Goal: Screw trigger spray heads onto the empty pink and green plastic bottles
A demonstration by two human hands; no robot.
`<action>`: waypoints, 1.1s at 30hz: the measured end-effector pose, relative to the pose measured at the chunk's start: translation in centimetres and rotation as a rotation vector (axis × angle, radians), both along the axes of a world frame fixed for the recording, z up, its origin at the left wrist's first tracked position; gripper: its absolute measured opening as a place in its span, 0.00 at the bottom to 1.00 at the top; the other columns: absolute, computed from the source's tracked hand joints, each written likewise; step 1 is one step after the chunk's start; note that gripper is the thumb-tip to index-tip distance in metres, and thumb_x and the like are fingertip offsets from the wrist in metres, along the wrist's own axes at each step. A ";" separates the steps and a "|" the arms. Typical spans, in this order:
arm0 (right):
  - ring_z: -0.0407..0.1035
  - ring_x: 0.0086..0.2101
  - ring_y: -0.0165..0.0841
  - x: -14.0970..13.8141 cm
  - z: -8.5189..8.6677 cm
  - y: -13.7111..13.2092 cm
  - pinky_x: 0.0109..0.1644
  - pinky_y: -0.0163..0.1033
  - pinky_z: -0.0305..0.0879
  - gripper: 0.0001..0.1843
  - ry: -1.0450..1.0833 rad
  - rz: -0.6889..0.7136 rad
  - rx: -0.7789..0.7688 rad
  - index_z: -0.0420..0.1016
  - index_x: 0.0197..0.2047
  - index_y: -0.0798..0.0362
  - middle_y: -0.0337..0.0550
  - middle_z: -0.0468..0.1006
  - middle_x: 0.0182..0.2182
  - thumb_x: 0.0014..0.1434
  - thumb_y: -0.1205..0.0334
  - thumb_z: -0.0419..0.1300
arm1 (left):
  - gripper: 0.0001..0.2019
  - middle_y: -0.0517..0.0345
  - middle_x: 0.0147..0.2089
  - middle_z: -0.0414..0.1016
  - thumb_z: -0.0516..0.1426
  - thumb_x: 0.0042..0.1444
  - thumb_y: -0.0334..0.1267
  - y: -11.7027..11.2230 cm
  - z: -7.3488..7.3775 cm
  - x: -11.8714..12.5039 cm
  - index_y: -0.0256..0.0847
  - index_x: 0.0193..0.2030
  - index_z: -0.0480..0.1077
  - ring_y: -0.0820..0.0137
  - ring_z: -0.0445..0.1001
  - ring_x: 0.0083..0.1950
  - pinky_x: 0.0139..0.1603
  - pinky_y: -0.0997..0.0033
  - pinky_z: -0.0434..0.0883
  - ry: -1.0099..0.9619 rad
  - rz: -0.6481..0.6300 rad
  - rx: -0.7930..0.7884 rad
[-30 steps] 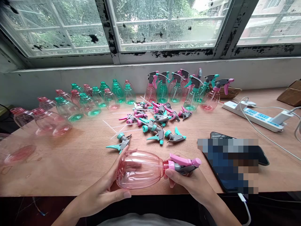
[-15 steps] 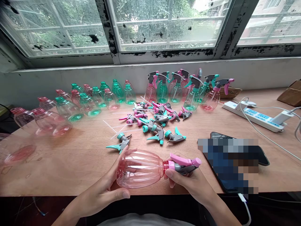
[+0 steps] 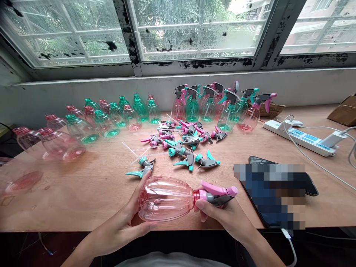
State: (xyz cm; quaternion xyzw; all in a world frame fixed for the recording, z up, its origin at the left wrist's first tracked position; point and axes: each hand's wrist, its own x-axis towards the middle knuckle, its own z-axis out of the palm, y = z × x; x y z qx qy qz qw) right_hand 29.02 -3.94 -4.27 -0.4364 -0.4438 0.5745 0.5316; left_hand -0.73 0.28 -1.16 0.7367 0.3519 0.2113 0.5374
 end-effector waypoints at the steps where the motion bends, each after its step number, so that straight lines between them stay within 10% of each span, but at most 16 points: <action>1: 0.72 0.24 0.32 0.0 0.1 0.0 0.34 0.37 0.69 0.14 -0.016 0.013 0.006 0.83 0.37 0.53 0.37 0.79 0.22 0.59 0.50 0.74 | 0.53 0.65 0.83 0.24 0.63 0.66 0.42 0.0 0.1 0.0 0.66 0.76 0.20 0.57 0.34 0.82 0.81 0.53 0.41 -0.008 0.000 -0.014; 25: 0.70 0.25 0.32 0.1 0.4 0.1 0.34 0.37 0.66 0.18 -0.064 0.051 0.004 0.83 0.31 0.54 0.37 0.77 0.22 0.60 0.47 0.73 | 0.55 0.59 0.83 0.35 0.63 0.66 0.41 0.1 0.3 0.1 0.67 0.75 0.16 0.56 0.53 0.79 0.79 0.49 0.49 -0.047 -0.014 -0.076; 33: 0.71 0.24 0.33 0.1 0.3 0.1 0.34 0.37 0.67 0.16 -0.043 0.029 -0.002 0.82 0.36 0.53 0.36 0.77 0.22 0.59 0.48 0.74 | 0.53 0.61 0.83 0.31 0.62 0.66 0.46 0.1 0.1 0.0 0.63 0.77 0.20 0.55 0.40 0.82 0.80 0.51 0.43 -0.003 -0.005 -0.076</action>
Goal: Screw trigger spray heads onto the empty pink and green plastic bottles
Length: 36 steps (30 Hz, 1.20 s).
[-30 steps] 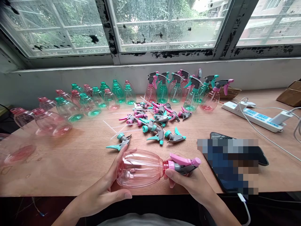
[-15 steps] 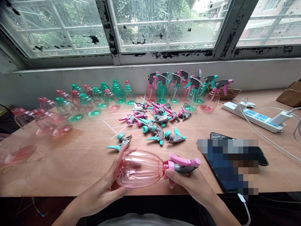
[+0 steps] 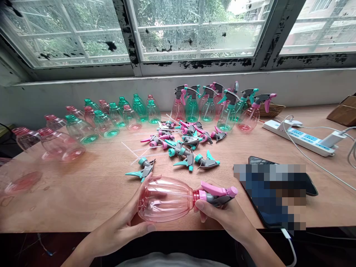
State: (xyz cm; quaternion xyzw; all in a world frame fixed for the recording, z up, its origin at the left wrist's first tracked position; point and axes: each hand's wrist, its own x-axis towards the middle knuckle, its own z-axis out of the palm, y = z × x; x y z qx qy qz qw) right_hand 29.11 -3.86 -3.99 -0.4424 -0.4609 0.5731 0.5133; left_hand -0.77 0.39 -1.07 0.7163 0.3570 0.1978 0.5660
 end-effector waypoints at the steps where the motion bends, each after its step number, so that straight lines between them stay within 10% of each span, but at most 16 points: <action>1: 0.71 0.24 0.33 0.0 0.0 0.0 0.34 0.38 0.68 0.16 0.003 -0.006 -0.001 0.82 0.36 0.53 0.36 0.77 0.22 0.58 0.49 0.74 | 0.53 0.61 0.83 0.31 0.62 0.66 0.46 0.0 0.1 0.0 0.62 0.76 0.19 0.56 0.39 0.82 0.81 0.51 0.43 0.008 0.000 0.013; 20: 0.71 0.24 0.34 -0.1 0.4 0.0 0.32 0.39 0.70 0.18 -0.016 -0.009 -0.014 0.82 0.40 0.53 0.37 0.77 0.21 0.58 0.48 0.74 | 0.51 0.62 0.83 0.28 0.61 0.67 0.48 0.0 -0.1 -0.1 0.62 0.77 0.20 0.57 0.35 0.82 0.81 0.55 0.42 0.010 0.005 0.017; 26: 0.70 0.24 0.34 -0.1 0.5 0.0 0.34 0.39 0.69 0.18 -0.035 0.013 -0.017 0.82 0.34 0.54 0.39 0.78 0.23 0.58 0.46 0.73 | 0.52 0.58 0.83 0.33 0.61 0.67 0.43 0.1 -0.1 -0.1 0.65 0.76 0.19 0.53 0.55 0.78 0.78 0.50 0.53 -0.023 -0.012 0.017; 36: 0.70 0.26 0.36 0.3 0.0 0.0 0.36 0.41 0.66 0.18 -0.077 0.054 -0.017 0.82 0.34 0.53 0.40 0.79 0.22 0.61 0.46 0.71 | 0.53 0.59 0.83 0.32 0.63 0.65 0.42 -0.2 0.2 0.1 0.62 0.77 0.22 0.51 0.38 0.82 0.80 0.45 0.42 -0.016 0.019 0.022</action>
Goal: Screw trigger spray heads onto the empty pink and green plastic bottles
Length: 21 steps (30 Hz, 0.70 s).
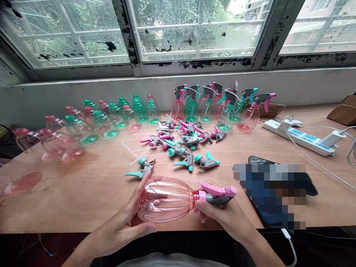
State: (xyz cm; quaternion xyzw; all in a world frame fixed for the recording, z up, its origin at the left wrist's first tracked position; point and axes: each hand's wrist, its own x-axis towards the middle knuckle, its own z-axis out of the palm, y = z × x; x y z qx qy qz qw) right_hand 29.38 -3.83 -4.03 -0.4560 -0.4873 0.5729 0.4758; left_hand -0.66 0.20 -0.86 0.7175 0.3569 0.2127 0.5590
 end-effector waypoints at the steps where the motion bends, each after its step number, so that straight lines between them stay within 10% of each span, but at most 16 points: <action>1: 0.70 0.26 0.36 0.0 0.0 0.0 0.36 0.41 0.65 0.18 -0.004 0.004 0.003 0.82 0.33 0.53 0.40 0.79 0.22 0.61 0.46 0.70 | 0.54 0.59 0.83 0.33 0.63 0.65 0.42 0.0 0.0 0.0 0.61 0.77 0.22 0.52 0.37 0.82 0.80 0.46 0.41 0.005 0.003 -0.001; 21: 0.71 0.25 0.35 0.0 -0.3 0.0 0.34 0.41 0.67 0.20 -0.031 -0.003 -0.005 0.82 0.30 0.54 0.42 0.80 0.23 0.60 0.44 0.70 | 0.53 0.64 0.83 0.25 0.64 0.64 0.44 0.1 -0.3 -0.2 0.65 0.77 0.22 0.53 0.33 0.82 0.81 0.49 0.42 0.032 0.010 0.012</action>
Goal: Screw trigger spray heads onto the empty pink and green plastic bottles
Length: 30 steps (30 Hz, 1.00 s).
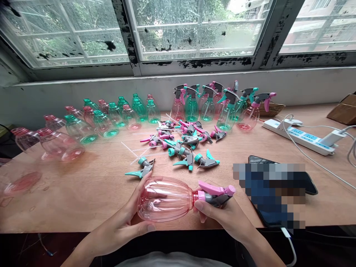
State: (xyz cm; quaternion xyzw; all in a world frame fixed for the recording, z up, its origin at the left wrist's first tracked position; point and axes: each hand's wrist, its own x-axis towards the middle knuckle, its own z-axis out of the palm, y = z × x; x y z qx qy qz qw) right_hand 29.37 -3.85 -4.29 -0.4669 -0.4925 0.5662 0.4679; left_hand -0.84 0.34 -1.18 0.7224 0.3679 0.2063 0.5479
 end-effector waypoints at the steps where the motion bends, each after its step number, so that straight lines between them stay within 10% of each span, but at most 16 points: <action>1: 0.70 0.25 0.35 0.0 0.0 0.0 0.34 0.40 0.67 0.19 0.011 -0.002 -0.002 0.82 0.31 0.54 0.41 0.80 0.24 0.60 0.45 0.70 | 0.53 0.64 0.83 0.26 0.64 0.64 0.44 0.0 0.0 0.0 0.64 0.77 0.23 0.53 0.33 0.82 0.81 0.48 0.42 -0.002 0.003 -0.003; 30: 0.69 0.27 0.33 0.2 0.0 -0.1 0.37 0.39 0.64 0.18 0.026 0.045 -0.001 0.83 0.33 0.53 0.39 0.79 0.25 0.64 0.46 0.68 | 0.53 0.64 0.83 0.25 0.63 0.65 0.45 0.0 -0.1 0.0 0.65 0.77 0.23 0.52 0.32 0.82 0.81 0.46 0.42 0.000 -0.002 0.002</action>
